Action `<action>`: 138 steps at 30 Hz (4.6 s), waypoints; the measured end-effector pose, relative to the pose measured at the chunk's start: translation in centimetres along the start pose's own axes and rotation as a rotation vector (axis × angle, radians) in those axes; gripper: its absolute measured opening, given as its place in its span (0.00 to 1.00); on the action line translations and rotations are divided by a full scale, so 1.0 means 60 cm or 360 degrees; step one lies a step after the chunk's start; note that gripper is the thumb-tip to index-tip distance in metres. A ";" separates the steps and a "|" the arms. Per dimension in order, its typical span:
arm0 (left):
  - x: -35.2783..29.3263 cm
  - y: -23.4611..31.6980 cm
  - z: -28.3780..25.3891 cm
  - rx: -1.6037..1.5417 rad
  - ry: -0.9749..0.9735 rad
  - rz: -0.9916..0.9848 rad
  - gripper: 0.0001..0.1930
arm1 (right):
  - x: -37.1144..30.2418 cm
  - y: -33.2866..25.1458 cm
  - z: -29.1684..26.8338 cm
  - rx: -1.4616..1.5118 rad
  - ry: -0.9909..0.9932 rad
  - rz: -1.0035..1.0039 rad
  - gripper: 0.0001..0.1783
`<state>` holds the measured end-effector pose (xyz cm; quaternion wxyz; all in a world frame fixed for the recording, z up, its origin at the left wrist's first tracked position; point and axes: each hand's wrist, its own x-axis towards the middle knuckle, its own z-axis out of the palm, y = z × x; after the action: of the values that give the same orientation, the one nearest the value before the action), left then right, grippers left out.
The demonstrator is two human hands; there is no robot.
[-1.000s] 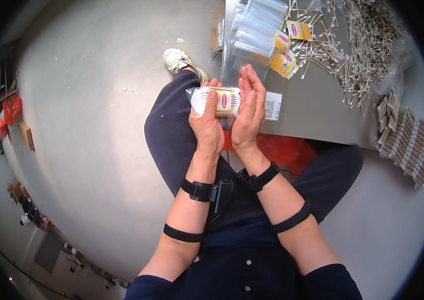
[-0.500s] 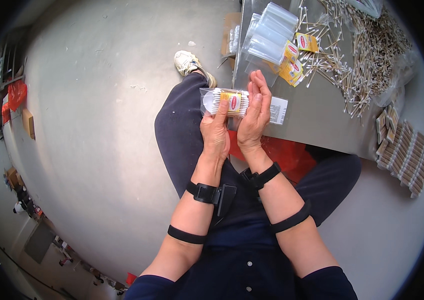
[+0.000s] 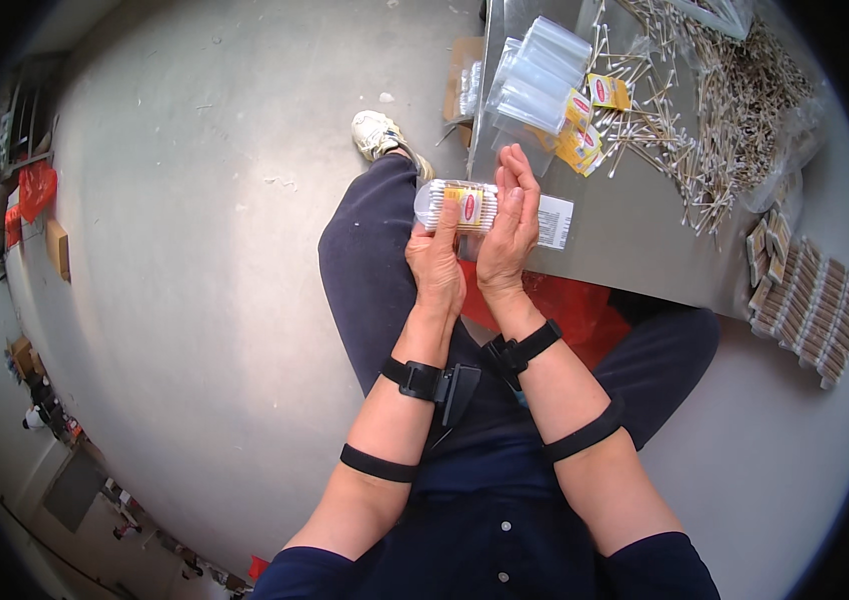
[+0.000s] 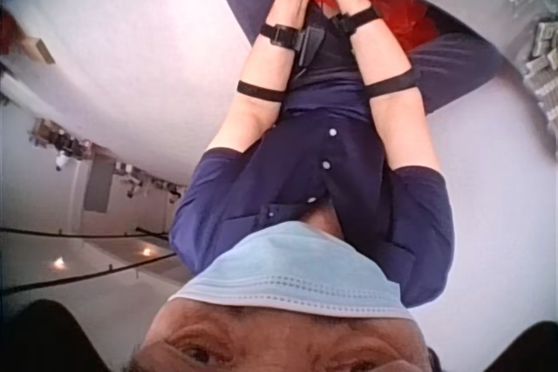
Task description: Manually counting, aligning, and packaging cotton swabs into plastic bags.
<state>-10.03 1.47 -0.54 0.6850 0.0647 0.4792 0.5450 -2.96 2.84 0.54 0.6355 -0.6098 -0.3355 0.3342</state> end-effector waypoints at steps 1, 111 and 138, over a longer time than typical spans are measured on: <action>0.000 -0.007 -0.001 0.0013 0.0038 -0.0014 0.16 | 0.000 -0.001 0.001 0.0004 -0.0002 0.0003 0.23; 0.002 -0.005 0.018 0.0038 0.0049 -0.0074 0.19 | -0.075 -0.058 -0.046 -0.0184 -0.0225 0.0471 0.31; 0.013 0.014 -0.006 -0.0017 -0.0074 -0.0124 0.19 | -0.063 -0.051 -0.058 0.0435 0.0203 0.0782 0.28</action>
<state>-10.88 2.26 -0.67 0.7170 0.0549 0.4623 0.5189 -2.06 -2.32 3.41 0.6315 -0.6013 -0.0890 0.4813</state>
